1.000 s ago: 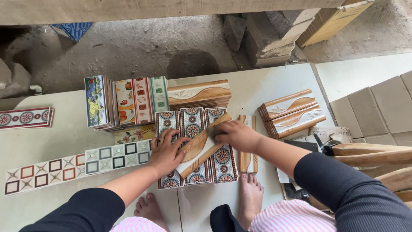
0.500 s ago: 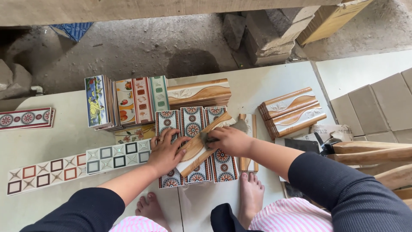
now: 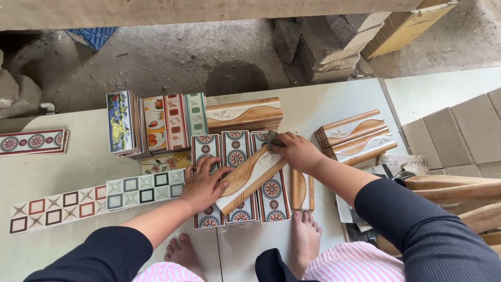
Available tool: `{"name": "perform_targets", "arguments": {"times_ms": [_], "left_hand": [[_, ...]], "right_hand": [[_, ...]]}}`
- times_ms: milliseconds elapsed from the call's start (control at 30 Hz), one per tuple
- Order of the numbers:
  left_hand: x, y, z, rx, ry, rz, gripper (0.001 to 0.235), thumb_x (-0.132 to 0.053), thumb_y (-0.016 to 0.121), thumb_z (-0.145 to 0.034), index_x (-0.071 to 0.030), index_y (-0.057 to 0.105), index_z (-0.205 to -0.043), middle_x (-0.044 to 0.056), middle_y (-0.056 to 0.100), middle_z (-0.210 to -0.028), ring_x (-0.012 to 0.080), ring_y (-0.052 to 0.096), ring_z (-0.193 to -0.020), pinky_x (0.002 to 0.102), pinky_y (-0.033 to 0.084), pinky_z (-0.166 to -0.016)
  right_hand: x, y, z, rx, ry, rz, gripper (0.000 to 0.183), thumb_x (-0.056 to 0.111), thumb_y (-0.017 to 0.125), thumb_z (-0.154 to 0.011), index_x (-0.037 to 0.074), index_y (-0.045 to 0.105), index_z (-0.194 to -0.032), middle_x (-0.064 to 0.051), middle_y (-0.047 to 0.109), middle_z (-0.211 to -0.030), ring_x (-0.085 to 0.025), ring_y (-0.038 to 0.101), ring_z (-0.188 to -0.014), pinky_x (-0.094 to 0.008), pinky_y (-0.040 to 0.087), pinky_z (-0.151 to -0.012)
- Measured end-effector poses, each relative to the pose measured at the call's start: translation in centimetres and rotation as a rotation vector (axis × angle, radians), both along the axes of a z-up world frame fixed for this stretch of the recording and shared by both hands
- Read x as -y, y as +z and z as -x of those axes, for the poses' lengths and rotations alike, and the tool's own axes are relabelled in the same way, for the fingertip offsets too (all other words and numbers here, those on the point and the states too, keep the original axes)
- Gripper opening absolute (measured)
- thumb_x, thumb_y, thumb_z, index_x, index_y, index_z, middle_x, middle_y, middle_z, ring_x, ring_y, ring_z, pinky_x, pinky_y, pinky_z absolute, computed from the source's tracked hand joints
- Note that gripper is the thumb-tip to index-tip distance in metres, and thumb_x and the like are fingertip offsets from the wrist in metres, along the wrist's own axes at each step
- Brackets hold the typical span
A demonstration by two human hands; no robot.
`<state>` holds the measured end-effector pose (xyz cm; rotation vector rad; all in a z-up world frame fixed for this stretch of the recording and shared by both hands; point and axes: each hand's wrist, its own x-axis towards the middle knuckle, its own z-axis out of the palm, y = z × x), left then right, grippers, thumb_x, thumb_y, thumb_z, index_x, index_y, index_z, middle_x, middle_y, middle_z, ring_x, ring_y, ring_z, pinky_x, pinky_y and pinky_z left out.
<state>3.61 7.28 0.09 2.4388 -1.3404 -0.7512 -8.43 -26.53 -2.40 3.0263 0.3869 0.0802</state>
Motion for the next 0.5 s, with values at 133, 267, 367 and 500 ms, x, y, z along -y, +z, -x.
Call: {"name": "perform_targets", "arguments": {"times_ms": [133, 267, 367, 500], "left_hand": [[-0.1, -0.6, 0.0, 0.022, -0.002, -0.004, 0.042, -0.048, 0.041, -0.103, -0.039, 0.042, -0.145, 0.005, 0.029, -0.153, 0.031, 0.016, -0.15, 0.052, 0.018, -0.11], [-0.1, 0.0, 0.0, 0.009, -0.015, -0.006, 0.042, -0.046, 0.04, -0.104, -0.039, 0.041, -0.145, 0.006, 0.028, -0.153, 0.0319, 0.019, -0.149, 0.052, 0.018, -0.11], [0.1, 0.1, 0.0, 0.01, -0.007, -0.005, 0.043, -0.046, 0.04, -0.104, -0.038, 0.041, -0.145, 0.006, 0.028, -0.153, 0.0314, 0.018, -0.149, 0.053, 0.017, -0.11], [0.1, 1.0, 0.2, -0.002, 0.003, -0.02, 0.043, -0.045, 0.04, -0.104, -0.037, 0.042, -0.146, 0.006, 0.029, -0.154, 0.031, 0.02, -0.15, 0.054, 0.017, -0.111]], "right_hand": [[-1.4, 0.5, 0.7, 0.028, 0.021, -0.007, 0.031, 0.015, 0.061, -0.094, 0.022, 0.071, -0.122, -0.004, 0.055, -0.121, -0.024, 0.06, -0.113, -0.036, 0.055, -0.085], [-2.6, 3.6, 1.7, 0.001, 0.186, -0.065, 0.028, 0.013, 0.058, -0.099, 0.024, 0.071, -0.122, -0.006, 0.059, -0.12, -0.025, 0.061, -0.113, -0.039, 0.054, -0.09], [0.4, 2.8, 2.1, 0.033, 0.187, -0.035, 0.028, 0.013, 0.058, -0.097, 0.025, 0.071, -0.118, -0.005, 0.06, -0.118, -0.025, 0.063, -0.112, -0.039, 0.056, -0.087], [3.2, 2.1, 2.1, 0.022, 0.083, 0.015, 0.026, 0.014, 0.061, -0.095, 0.021, 0.072, -0.117, -0.004, 0.059, -0.12, -0.025, 0.064, -0.111, -0.037, 0.059, -0.083]]}}
